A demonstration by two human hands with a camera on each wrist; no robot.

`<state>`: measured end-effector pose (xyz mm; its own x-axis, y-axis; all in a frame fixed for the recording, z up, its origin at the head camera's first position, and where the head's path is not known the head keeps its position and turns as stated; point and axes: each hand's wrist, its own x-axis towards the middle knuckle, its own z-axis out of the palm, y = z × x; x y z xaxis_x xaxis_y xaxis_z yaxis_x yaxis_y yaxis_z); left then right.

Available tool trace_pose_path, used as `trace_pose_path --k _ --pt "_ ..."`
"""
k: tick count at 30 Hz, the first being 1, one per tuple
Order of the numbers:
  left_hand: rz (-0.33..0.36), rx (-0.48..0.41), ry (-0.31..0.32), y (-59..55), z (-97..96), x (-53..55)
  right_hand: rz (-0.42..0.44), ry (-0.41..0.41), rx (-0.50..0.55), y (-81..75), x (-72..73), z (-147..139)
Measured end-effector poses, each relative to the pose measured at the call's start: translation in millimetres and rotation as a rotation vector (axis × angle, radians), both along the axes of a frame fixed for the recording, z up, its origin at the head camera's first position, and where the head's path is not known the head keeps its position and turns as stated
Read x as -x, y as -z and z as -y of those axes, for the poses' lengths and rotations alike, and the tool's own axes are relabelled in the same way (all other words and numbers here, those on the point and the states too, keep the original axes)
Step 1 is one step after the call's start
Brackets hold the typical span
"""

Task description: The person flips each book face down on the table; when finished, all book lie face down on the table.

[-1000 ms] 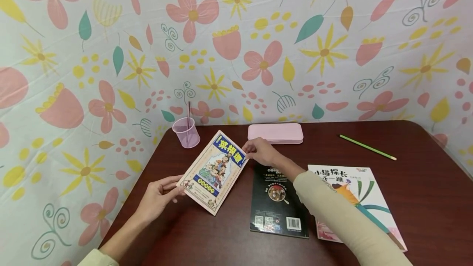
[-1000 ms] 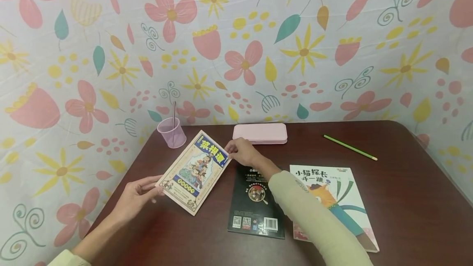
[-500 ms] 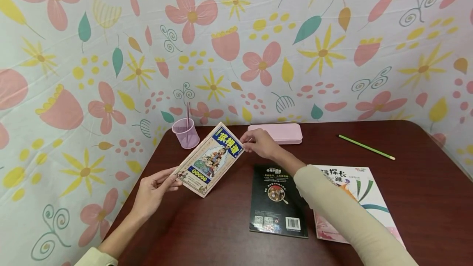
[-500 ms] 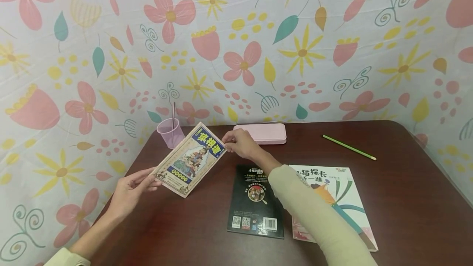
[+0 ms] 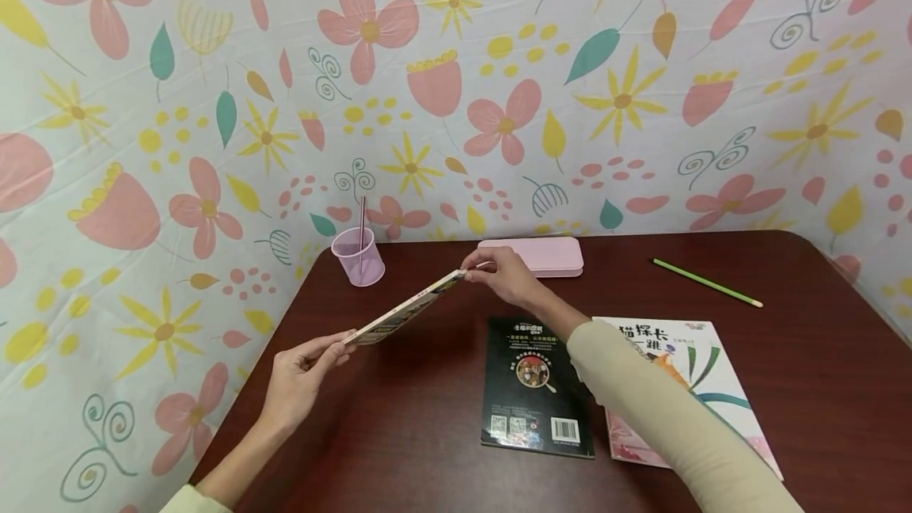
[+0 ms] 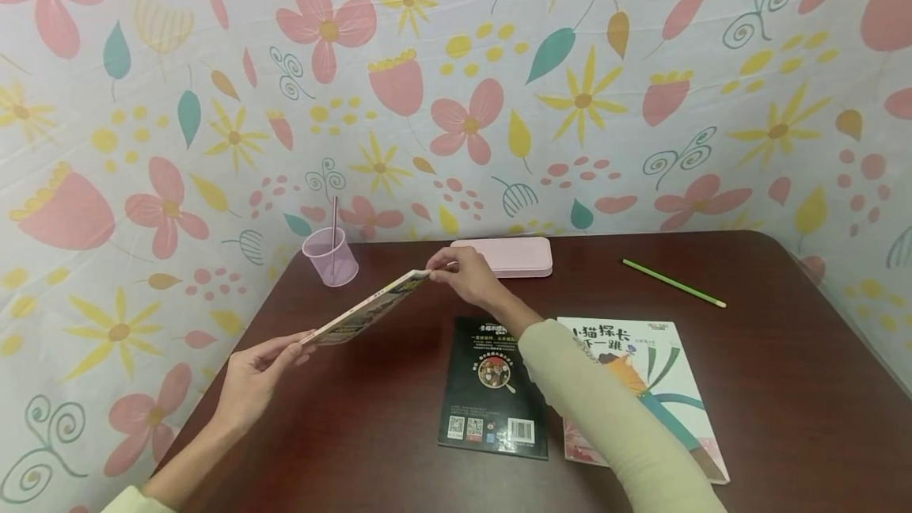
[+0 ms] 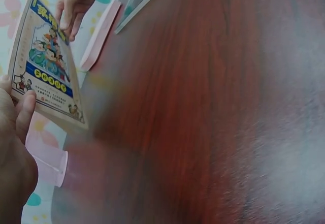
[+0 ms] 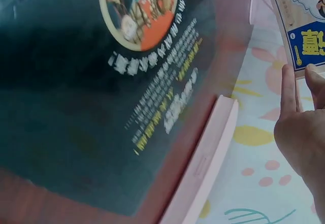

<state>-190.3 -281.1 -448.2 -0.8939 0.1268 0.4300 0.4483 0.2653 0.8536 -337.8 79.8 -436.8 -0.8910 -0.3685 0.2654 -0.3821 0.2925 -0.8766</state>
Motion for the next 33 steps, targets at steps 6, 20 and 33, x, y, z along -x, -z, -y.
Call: trace_pose_path --k 6,20,33 --pt "0.036 -0.033 0.017 7.8 -4.9 -6.5 0.032 -0.009 0.020 12.3 -0.1 1" --pt "0.046 0.136 -0.108 33.3 -16.8 -13.5 0.155 0.068 0.010 26.9 -3.1 15" --pt "0.067 0.276 -0.180 45.1 -26.2 -17.7 0.224 0.068 -0.094 32.1 -4.5 20"
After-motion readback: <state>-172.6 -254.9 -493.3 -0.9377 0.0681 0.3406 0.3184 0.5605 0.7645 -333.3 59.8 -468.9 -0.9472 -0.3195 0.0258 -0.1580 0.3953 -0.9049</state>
